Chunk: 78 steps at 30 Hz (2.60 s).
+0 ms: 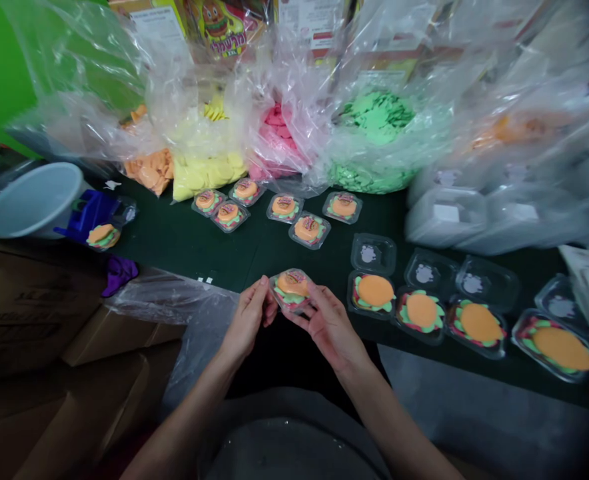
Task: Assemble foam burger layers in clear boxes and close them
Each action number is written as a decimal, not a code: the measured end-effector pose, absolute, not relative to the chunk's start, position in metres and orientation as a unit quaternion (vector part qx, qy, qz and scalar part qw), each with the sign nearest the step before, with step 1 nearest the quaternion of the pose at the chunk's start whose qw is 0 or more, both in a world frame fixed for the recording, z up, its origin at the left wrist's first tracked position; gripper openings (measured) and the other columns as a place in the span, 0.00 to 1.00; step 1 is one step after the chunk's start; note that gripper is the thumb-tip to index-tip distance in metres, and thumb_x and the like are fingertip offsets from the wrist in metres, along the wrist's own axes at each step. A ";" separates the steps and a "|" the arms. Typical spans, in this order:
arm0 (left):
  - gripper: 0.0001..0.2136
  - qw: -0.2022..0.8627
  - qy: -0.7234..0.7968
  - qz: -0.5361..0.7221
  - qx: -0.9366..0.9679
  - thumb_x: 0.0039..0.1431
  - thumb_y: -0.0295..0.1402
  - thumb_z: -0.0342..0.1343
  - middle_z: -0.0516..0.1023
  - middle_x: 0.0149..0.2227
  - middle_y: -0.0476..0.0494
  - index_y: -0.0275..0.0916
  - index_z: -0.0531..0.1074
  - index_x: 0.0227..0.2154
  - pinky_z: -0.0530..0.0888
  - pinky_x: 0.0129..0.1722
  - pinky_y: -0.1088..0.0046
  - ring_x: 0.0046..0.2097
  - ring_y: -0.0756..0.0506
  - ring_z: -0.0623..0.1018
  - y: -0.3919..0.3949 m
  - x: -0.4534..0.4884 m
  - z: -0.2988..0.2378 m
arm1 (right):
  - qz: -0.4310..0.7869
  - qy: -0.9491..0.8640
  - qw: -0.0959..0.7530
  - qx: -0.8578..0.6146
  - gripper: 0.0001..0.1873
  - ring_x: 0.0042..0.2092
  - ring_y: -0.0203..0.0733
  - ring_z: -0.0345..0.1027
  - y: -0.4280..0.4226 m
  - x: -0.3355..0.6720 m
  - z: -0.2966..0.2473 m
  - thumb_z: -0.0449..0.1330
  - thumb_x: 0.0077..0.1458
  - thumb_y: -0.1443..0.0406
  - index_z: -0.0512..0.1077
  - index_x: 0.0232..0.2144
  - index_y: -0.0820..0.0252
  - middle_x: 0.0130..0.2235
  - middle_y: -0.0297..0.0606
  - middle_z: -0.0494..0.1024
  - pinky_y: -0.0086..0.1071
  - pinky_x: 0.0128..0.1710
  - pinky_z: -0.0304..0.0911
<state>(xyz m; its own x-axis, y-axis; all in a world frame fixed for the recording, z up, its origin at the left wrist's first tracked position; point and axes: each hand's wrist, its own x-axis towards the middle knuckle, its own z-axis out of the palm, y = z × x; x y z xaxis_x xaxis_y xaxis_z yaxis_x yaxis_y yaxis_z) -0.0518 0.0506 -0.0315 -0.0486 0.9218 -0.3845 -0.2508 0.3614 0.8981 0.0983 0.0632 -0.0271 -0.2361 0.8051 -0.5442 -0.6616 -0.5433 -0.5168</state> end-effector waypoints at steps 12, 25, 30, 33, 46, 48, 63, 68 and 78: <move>0.19 0.652 0.536 0.434 0.314 0.63 0.47 0.59 0.64 0.21 0.54 0.38 0.65 0.27 0.60 0.24 0.79 0.23 0.54 0.62 0.027 -0.054 -0.028 | 0.705 -0.142 0.524 -0.456 0.20 0.43 0.41 0.76 0.055 0.082 -0.024 0.76 0.45 0.57 0.71 0.33 0.55 0.39 0.32 0.80 0.40 0.43 0.76; 0.16 0.613 0.552 0.503 0.259 0.61 0.47 0.62 0.70 0.26 0.52 0.38 0.67 0.34 0.70 0.29 0.77 0.27 0.53 0.69 0.024 -0.049 -0.031 | 0.709 -0.166 0.531 -0.432 0.22 0.50 0.44 0.75 0.052 0.076 -0.031 0.75 0.46 0.62 0.72 0.43 0.51 0.48 0.34 0.79 0.43 0.52 0.72; 0.14 0.615 0.532 0.516 0.270 0.62 0.43 0.61 0.71 0.29 0.51 0.37 0.69 0.34 0.70 0.35 0.78 0.30 0.53 0.70 0.030 -0.058 -0.026 | 0.760 -0.207 0.469 -0.400 0.34 0.54 0.47 0.73 0.055 0.086 -0.026 0.76 0.44 0.66 0.70 0.53 0.48 0.53 0.35 0.79 0.49 0.60 0.65; 0.14 0.589 0.529 0.550 0.266 0.64 0.43 0.60 0.71 0.30 0.51 0.37 0.69 0.32 0.69 0.37 0.78 0.32 0.53 0.70 0.031 -0.054 -0.026 | 0.766 -0.218 0.468 -0.382 0.30 0.56 0.48 0.71 0.053 0.087 -0.022 0.74 0.48 0.65 0.71 0.53 0.50 0.54 0.37 0.79 0.50 0.63 0.61; 0.16 0.594 0.553 0.478 0.337 0.63 0.46 0.60 0.73 0.28 0.49 0.37 0.70 0.31 0.71 0.37 0.76 0.31 0.51 0.72 0.038 -0.073 -0.038 | 0.756 -0.236 0.459 -0.402 0.34 0.55 0.48 0.72 0.058 0.088 -0.032 0.76 0.45 0.64 0.71 0.54 0.50 0.53 0.36 0.79 0.50 0.65 0.58; 0.15 0.571 0.558 0.486 0.355 0.64 0.47 0.59 0.74 0.33 0.48 0.38 0.71 0.34 0.73 0.39 0.74 0.35 0.50 0.74 0.036 -0.074 -0.035 | 0.756 -0.256 0.453 -0.397 0.36 0.57 0.49 0.70 0.058 0.089 -0.032 0.75 0.46 0.64 0.69 0.57 0.49 0.56 0.37 0.78 0.50 0.65 0.58; 0.27 0.194 0.793 0.420 0.397 0.56 0.55 0.60 0.81 0.39 0.41 0.36 0.72 0.46 0.75 0.40 0.69 0.39 0.44 0.79 0.120 -0.241 -0.054 | 0.768 -0.385 0.327 -0.394 0.37 0.62 0.54 0.68 0.073 0.050 -0.051 0.72 0.50 0.52 0.70 0.61 0.52 0.57 0.46 0.77 0.51 0.66 0.56; 0.23 0.088 0.833 0.328 0.437 0.60 0.53 0.57 0.80 0.41 0.37 0.36 0.75 0.44 0.73 0.47 0.64 0.45 0.39 0.78 0.175 -0.302 -0.055 | 0.774 -0.381 0.281 -0.420 0.31 0.60 0.58 0.70 0.069 0.057 -0.058 0.70 0.51 0.48 0.76 0.55 0.51 0.54 0.45 0.80 0.57 0.67 0.52; 0.24 -0.045 0.820 0.117 0.558 0.57 0.21 0.51 0.66 0.63 0.33 0.40 0.71 0.57 0.59 0.61 0.51 0.65 0.32 0.59 0.214 -0.407 0.001 | 0.785 -0.356 0.267 -0.432 0.31 0.60 0.59 0.70 0.068 0.072 -0.063 0.71 0.49 0.46 0.78 0.53 0.50 0.53 0.45 0.81 0.55 0.67 0.55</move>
<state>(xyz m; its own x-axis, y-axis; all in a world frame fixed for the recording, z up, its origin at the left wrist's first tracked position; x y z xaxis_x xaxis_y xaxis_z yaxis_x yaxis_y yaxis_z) -0.4074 0.2144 0.0013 -0.3738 0.9046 0.2050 0.9258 0.3503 0.1423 0.0716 0.0676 -0.0626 -0.4848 0.7256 -0.4883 -0.1112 -0.6049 -0.7885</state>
